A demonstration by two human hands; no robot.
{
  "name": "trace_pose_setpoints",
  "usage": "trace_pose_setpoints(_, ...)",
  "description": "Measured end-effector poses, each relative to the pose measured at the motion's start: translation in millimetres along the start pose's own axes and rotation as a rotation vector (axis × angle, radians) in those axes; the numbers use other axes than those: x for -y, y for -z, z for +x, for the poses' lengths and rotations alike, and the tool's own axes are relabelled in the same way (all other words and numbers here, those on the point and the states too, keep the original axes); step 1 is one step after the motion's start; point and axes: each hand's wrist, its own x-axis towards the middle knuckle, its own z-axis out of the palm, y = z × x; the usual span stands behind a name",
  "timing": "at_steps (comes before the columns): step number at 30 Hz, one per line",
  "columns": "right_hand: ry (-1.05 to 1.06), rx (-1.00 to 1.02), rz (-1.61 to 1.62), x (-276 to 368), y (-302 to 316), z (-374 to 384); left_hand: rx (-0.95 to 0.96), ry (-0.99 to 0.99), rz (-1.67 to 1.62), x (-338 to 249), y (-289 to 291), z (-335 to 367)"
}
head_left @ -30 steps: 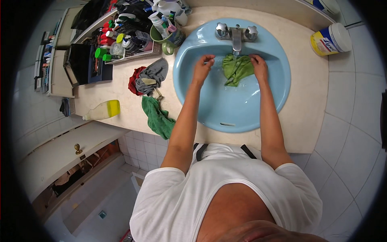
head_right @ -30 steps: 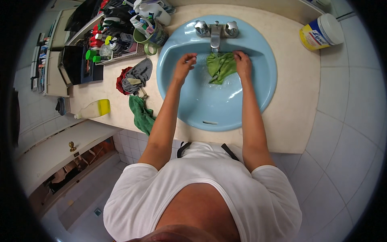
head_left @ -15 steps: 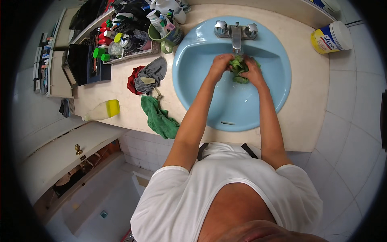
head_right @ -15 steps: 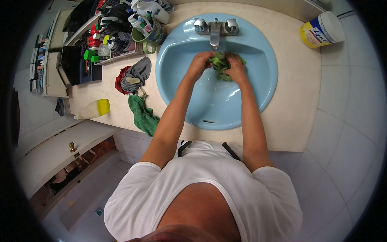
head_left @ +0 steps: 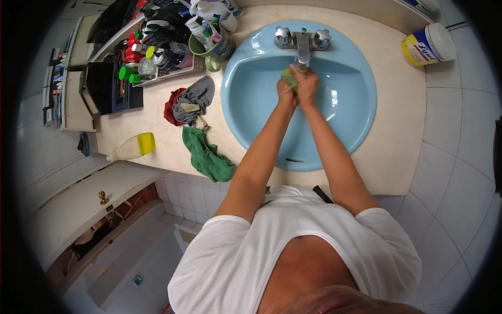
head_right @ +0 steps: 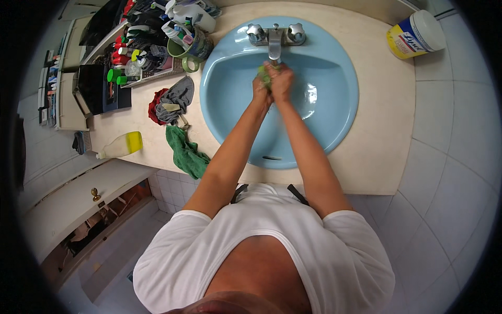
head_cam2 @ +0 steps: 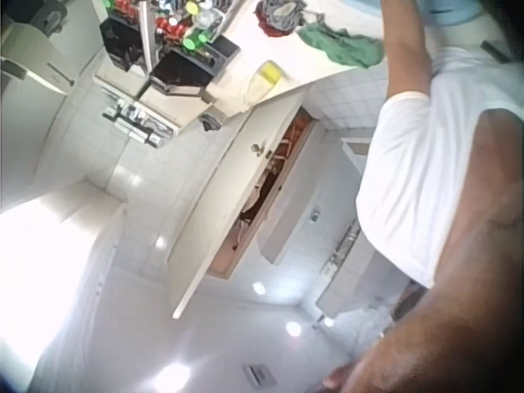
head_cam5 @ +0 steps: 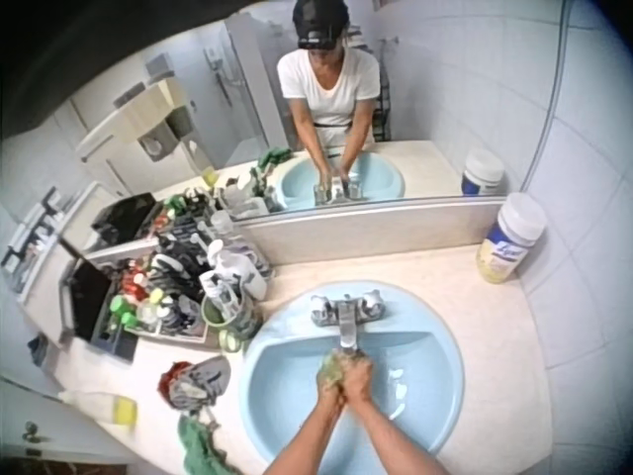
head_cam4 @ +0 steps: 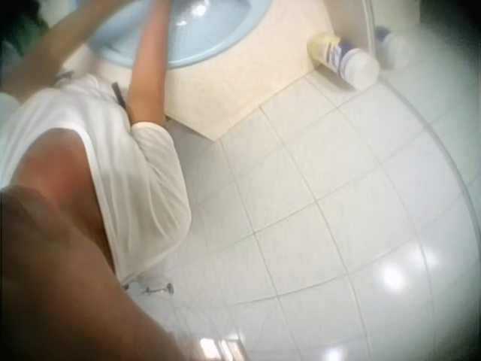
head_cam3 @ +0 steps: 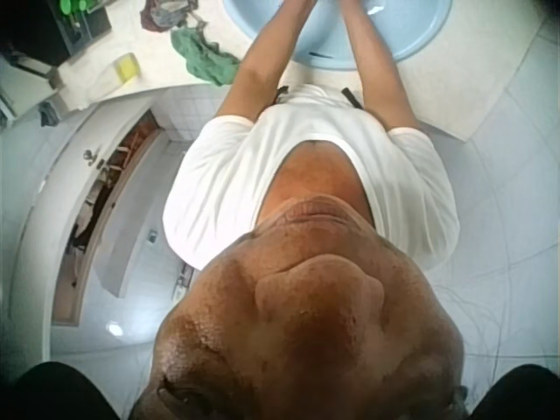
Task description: The person washes cloths in a bathroom sink by rinsing them under the faucet, pouring liquid soap onto them from a bottle, and lathering and scrubbing the cloths by hand.
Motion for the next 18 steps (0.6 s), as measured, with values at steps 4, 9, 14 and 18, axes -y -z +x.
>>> trace_pose_setpoints(4,-0.228,0.029,0.012,19.6,5.7,9.4,-0.103,0.259,0.265,-20.2,6.9,-5.5)
trace_pose_setpoints(9,-0.173,0.177,-0.18,63.8,-11.1,-16.2,-0.176,0.072,0.012,-15.6,22.7,1.0)
trace_pose_setpoints(14,-0.058,0.182,-0.255,-38.4,35.8,32.4,-0.011,0.364,0.464,-31.8,25.2,7.9)
trace_pose_setpoints(18,-0.638,0.045,0.891,31.0,1.9,10.0,-0.125,0.247,0.455,-29.0,53.6,2.6)
